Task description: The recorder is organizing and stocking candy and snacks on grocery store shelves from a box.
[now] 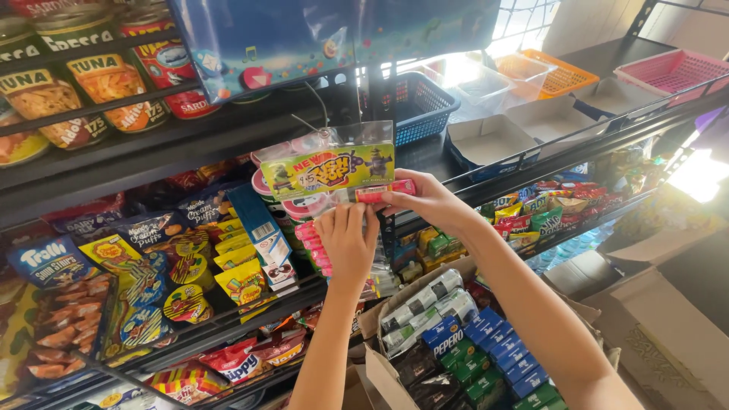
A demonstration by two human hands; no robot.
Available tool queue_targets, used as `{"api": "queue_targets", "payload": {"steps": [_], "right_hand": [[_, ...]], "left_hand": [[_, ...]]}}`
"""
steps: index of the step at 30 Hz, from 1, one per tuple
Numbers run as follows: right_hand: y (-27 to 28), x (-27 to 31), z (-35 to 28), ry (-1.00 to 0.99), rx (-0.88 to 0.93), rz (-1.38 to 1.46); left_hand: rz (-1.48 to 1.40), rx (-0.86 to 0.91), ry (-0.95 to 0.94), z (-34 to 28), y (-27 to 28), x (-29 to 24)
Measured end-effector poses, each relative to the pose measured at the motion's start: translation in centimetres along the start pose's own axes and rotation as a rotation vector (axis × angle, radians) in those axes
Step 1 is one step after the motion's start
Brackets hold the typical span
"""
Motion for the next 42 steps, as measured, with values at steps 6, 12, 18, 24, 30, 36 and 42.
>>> {"api": "queue_targets", "payload": {"steps": [6, 12, 18, 24, 30, 36, 42], "right_hand": [[-0.4, -1.0, 0.0, -0.017, 0.087, 0.042], [-0.6, 0.2, 0.1, 0.062, 0.077, -0.066], [-0.1, 0.6, -0.3, 0.101, 0.083, -0.220], [0.2, -0.4, 0.1, 0.075, 0.077, -0.136], [-0.6, 0.4, 0.6, 0.142, 0.160, -0.178], [-1.3, 0.3, 0.7, 0.087, 0.110, -0.083], [-1.8, -1.5, 0.8, 0.092, 0.074, -0.135]], "left_hand": [[-0.124, 0.017, 0.046, -0.3, 0.0, 0.9], [-0.135, 0.012, 0.039, 0.1, 1.7, 1.1], [-0.529, -0.115, 0.482, -0.9, 2.1, 7.9], [-0.906, 0.205, 0.871, 1.3, 0.4, 10.3], [-0.759, 0.332, 0.757, 0.7, -1.2, 10.9], [-0.809, 0.464, 0.736, 2.0, -1.1, 9.3], [-0.775, 0.490, 0.719, 2.1, -0.6, 9.0]]}}
Point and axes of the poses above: each hand's wrist, its own z-axis towards the middle knuckle, its own y-axis out of the back of the hand, x = y × z, the point moved 7 cm from there along z, towards the middle knuckle, and after that the axes turned 9 degrees about y, right-handed, at the moved point
